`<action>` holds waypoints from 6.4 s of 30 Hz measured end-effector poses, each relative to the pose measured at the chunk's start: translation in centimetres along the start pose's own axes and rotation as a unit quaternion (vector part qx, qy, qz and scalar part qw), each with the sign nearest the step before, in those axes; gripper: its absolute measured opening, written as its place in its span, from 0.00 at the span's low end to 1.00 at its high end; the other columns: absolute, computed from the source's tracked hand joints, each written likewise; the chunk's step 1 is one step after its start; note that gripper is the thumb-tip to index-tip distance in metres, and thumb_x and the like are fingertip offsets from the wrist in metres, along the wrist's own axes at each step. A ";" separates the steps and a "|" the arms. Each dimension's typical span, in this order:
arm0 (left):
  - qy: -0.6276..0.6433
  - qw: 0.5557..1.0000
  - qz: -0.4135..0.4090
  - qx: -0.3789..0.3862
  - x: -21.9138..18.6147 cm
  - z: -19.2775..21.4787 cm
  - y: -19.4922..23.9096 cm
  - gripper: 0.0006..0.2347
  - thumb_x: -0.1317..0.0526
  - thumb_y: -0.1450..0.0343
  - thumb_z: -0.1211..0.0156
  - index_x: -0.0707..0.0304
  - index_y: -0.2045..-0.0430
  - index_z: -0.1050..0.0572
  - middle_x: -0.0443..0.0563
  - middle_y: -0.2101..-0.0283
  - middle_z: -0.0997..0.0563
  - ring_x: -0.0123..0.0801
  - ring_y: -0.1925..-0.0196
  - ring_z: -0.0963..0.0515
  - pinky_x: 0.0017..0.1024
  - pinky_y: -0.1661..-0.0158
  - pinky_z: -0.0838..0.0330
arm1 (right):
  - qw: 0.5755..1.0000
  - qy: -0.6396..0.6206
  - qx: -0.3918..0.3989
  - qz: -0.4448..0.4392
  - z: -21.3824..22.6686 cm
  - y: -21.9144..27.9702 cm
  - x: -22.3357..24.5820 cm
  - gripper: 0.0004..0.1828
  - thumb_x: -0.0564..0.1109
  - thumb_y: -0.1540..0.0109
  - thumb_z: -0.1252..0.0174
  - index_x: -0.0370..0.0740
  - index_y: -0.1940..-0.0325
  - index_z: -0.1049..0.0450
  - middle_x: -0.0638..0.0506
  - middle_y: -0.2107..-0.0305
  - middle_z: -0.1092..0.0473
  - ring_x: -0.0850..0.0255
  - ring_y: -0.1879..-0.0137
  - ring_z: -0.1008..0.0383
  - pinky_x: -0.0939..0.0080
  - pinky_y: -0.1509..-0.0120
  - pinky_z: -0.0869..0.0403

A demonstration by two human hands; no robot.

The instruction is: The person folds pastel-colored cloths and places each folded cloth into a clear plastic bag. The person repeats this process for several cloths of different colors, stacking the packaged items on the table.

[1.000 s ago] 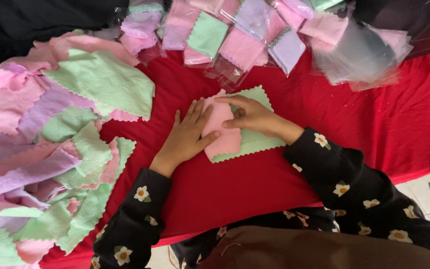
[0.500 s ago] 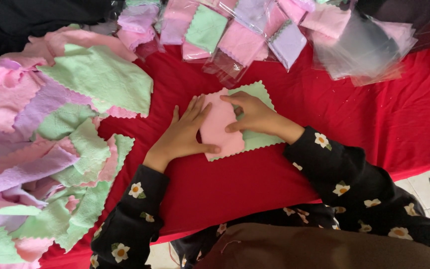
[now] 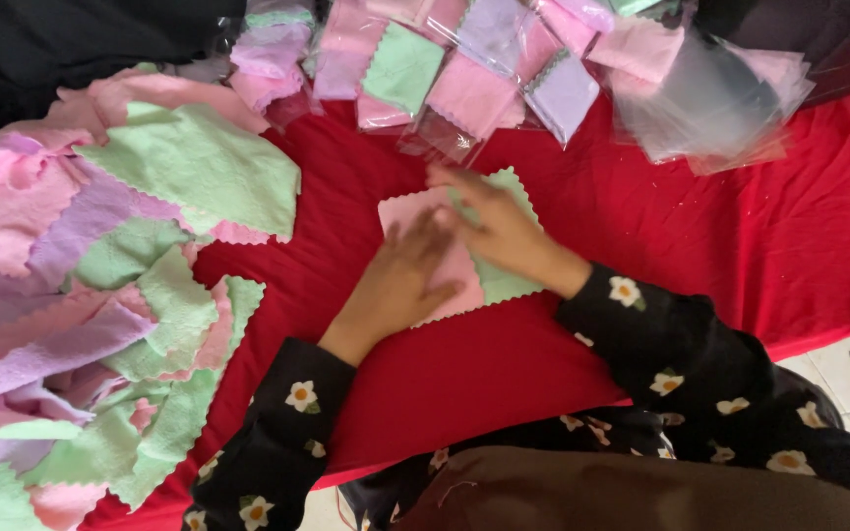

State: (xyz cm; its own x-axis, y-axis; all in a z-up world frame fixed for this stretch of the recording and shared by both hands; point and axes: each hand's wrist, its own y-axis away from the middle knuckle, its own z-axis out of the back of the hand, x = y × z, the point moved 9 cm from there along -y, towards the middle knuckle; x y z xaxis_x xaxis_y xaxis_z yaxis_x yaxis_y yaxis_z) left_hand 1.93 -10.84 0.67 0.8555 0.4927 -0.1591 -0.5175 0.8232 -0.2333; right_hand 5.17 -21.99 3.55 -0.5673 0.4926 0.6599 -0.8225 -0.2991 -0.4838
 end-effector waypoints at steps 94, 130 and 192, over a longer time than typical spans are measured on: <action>0.276 0.950 0.143 -0.025 7.8 0.5 1.1 0.27 0.39 0.21 0.73 0.46 0.31 0.37 0.68 0.33 0.33 0.49 0.24 0.44 0.62 0.30 0.74 | 0.949 0.263 0.110 0.134 -6.2 6.1 11.3 0.04 0.38 0.35 0.46 0.43 0.61 0.25 0.51 0.67 0.27 0.55 0.58 0.24 0.55 0.55 0.28; 0.060 0.964 0.213 0.145 0.7 0.7 0.5 0.59 0.23 0.44 0.47 0.69 0.27 0.60 0.65 0.23 0.64 0.56 0.21 0.69 0.71 0.33 0.79 | 0.953 0.174 0.224 -0.105 -6.5 1.2 -0.4 0.42 0.67 0.28 0.68 0.39 0.19 0.67 0.36 0.24 0.61 0.41 0.19 0.65 0.27 0.23 0.63; 0.411 0.876 0.157 -0.196 8.5 1.3 2.2 0.32 0.64 0.22 0.46 0.54 0.25 0.57 0.73 0.36 0.28 0.60 0.36 0.28 0.53 0.38 0.31 | 0.969 -0.211 0.001 -0.131 -0.1 0.1 -2.4 0.45 0.43 0.39 0.30 0.45 0.24 0.47 0.40 0.53 0.27 0.51 0.48 0.22 0.52 0.42 0.22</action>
State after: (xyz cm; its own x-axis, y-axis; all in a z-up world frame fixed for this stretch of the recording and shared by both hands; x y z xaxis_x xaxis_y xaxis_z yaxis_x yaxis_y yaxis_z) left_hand 8.12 -4.44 0.09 0.4533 0.1744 -0.8741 -0.8285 0.4441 -0.3411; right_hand 6.44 -23.10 1.89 -0.3051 0.1748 0.9362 -0.9405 -0.2099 -0.2673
